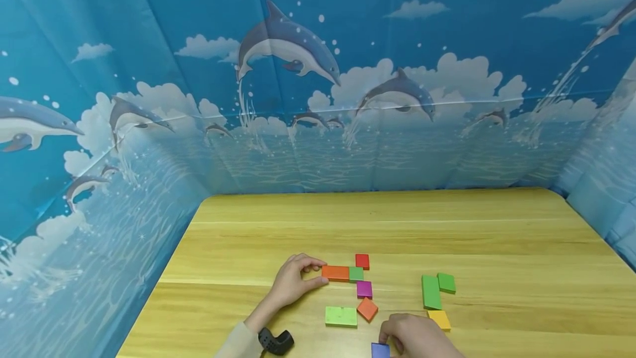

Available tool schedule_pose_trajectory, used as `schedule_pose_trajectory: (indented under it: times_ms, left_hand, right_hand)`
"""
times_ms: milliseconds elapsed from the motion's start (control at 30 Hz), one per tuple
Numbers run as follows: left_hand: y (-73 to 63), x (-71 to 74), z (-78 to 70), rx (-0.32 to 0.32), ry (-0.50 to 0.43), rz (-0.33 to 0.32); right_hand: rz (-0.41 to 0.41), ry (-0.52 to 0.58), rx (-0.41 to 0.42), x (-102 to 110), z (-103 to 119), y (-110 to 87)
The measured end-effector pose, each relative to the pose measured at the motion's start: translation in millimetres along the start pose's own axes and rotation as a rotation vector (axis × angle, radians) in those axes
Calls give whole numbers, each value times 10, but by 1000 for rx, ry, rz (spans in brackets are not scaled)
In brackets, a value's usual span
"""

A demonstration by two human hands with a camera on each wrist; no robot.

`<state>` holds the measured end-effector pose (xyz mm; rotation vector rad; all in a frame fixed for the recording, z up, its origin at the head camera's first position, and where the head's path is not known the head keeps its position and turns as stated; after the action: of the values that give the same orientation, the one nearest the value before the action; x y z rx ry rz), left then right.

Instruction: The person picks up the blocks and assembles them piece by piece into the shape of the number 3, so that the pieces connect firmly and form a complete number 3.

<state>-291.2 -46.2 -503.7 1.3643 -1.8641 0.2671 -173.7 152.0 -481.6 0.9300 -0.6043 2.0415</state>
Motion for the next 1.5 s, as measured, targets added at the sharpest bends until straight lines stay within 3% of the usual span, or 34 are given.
schedule_pose_trajectory:
  times_ms: [200,467,667,933,1200,1500]
  left_hand:
    - [1,-9,5,-10,6,0]
    - [14,11,10,-10,2,-7]
    - [-2,8,-7,-22,22,-13]
    - [-29,-2,-28,-34,30,-26]
    - [-26,-8,-31,-24,36,-27]
    - [-32,-8,-17,-15,35,-20]
  right_hand:
    - [48,-3,29,-132,203,193]
    - [31,-66,139,-253,474,392]
    - [32,-103,152,-313,575,497]
    - [-41,-160,228,-308,696,557]
    - [-213,-257,318,-245,756,515]
    - [-209,-225,301,-239,797,582]
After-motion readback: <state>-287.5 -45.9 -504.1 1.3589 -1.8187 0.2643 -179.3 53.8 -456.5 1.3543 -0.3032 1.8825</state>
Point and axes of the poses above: each hand's wrist, its own y-axis towards the middle knuckle, its own x-axis out of the back of the hand, z = x × y, the point moved 9 cm from there along y, towards the middle knuckle, and after that the axes turned 2 degrees about -x, right-handed, at the moved point
